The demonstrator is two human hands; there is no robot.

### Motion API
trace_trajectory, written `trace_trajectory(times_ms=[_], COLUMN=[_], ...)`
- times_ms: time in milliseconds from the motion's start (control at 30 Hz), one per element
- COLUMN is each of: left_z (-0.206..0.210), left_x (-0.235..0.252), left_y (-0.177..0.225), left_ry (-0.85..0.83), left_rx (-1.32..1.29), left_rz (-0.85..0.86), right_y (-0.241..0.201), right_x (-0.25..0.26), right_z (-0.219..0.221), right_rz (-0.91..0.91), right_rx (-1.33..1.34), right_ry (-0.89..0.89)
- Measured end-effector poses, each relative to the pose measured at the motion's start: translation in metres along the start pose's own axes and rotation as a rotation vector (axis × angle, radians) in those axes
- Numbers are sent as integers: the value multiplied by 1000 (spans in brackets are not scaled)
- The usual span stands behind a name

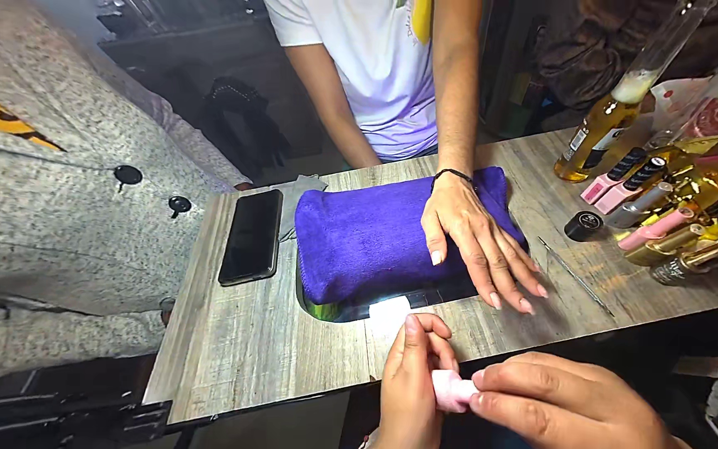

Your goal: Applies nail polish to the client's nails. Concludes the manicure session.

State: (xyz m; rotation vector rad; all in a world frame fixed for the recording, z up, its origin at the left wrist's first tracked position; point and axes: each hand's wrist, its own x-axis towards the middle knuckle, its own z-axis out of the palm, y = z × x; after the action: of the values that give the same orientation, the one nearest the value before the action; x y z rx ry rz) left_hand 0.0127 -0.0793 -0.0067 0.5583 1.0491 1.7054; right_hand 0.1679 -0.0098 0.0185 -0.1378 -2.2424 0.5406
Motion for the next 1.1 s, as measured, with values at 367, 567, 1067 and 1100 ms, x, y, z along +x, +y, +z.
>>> trace_trajectory(times_ms=[367,567,1067,1100], left_z=[0,9,27,26], left_x=[-6,-1,6,5], left_y=[-17,-16,-45,-49], left_ry=[-315,-322,-472,-477], left_rx=[321,233,521,537], left_rz=[99,-60,33,74], right_y=[6,2,-2,-1], right_x=[-30,-37,-64,-66], right_z=[-11,-26,-35,-34], right_rz=[320,165,349,358], right_rx=[-296,-228,-597,-590], right_ry=[-51,-178,-264,-268])
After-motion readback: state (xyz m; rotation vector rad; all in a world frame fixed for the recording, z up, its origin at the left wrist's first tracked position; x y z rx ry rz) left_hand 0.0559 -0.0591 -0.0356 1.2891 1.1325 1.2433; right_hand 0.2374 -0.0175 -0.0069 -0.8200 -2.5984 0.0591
